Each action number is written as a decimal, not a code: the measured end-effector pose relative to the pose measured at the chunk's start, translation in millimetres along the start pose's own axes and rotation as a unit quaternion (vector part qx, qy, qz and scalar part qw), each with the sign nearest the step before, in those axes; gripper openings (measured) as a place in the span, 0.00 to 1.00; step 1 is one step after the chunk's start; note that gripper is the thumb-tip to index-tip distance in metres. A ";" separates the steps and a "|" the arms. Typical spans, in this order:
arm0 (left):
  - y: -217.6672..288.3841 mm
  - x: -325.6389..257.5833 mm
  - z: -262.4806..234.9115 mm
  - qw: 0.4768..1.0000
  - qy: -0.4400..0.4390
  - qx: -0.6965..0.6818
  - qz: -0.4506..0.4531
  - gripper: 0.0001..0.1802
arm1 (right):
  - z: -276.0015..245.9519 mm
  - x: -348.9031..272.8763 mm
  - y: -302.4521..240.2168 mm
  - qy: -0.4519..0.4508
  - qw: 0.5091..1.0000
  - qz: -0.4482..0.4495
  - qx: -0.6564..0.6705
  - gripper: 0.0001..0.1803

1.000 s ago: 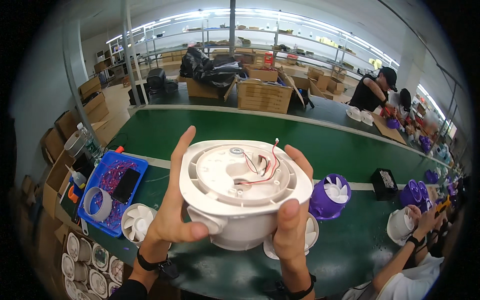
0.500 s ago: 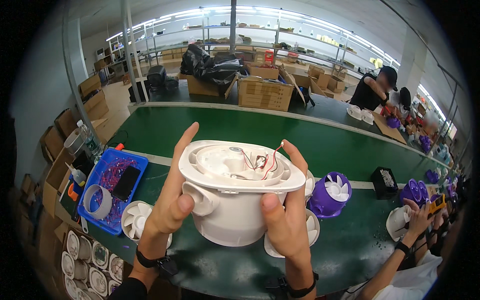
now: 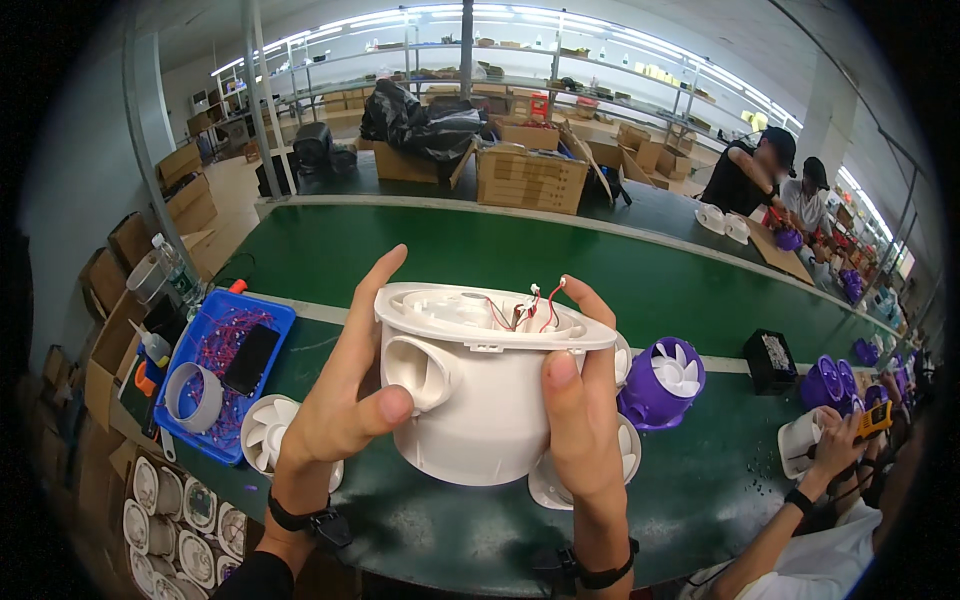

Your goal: The person assembles white plastic fan units on a green workbench. They pick up fan housings and internal motor assemblies, fit them together, and rotate the units to inspect the fit and alignment. The person handles the components by hand, repeatedly checking the assembly from different angles before placing them on the table.

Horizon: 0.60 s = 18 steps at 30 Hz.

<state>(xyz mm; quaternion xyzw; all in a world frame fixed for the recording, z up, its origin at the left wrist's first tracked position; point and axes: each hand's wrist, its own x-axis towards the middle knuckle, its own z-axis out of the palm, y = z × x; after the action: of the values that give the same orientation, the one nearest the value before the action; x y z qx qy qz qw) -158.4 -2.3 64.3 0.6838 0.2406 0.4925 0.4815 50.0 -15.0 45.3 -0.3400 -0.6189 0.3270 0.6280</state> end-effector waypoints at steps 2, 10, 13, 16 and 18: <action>-0.5 0.3 0.2 1.000 -0.001 0.001 0.001 0.63 | -0.2 -0.4 -0.8 0.010 1.000 -0.002 -0.004 0.39; -5.0 1.0 5.6 0.951 0.096 0.243 0.165 0.39 | 6.4 -2.4 -2.7 0.074 0.994 -0.070 -0.039 0.41; -5.7 2.4 9.9 0.943 0.129 0.246 0.184 0.32 | 9.2 -2.0 1.3 0.096 0.993 -0.066 -0.024 0.43; -11.1 2.4 8.0 0.944 0.143 0.253 0.156 0.32 | 11.6 0.6 6.1 0.102 0.990 -0.066 -0.064 0.44; -15.8 5.3 7.1 0.949 0.140 0.240 0.147 0.32 | 11.7 2.1 5.8 0.105 0.986 -0.073 -0.106 0.43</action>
<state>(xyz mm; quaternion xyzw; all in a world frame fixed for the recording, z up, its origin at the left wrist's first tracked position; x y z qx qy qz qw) -147.5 5.6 52.1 0.7313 0.3132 0.5764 0.1866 38.5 -9.7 41.7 -0.3906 -0.6038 0.1754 0.6724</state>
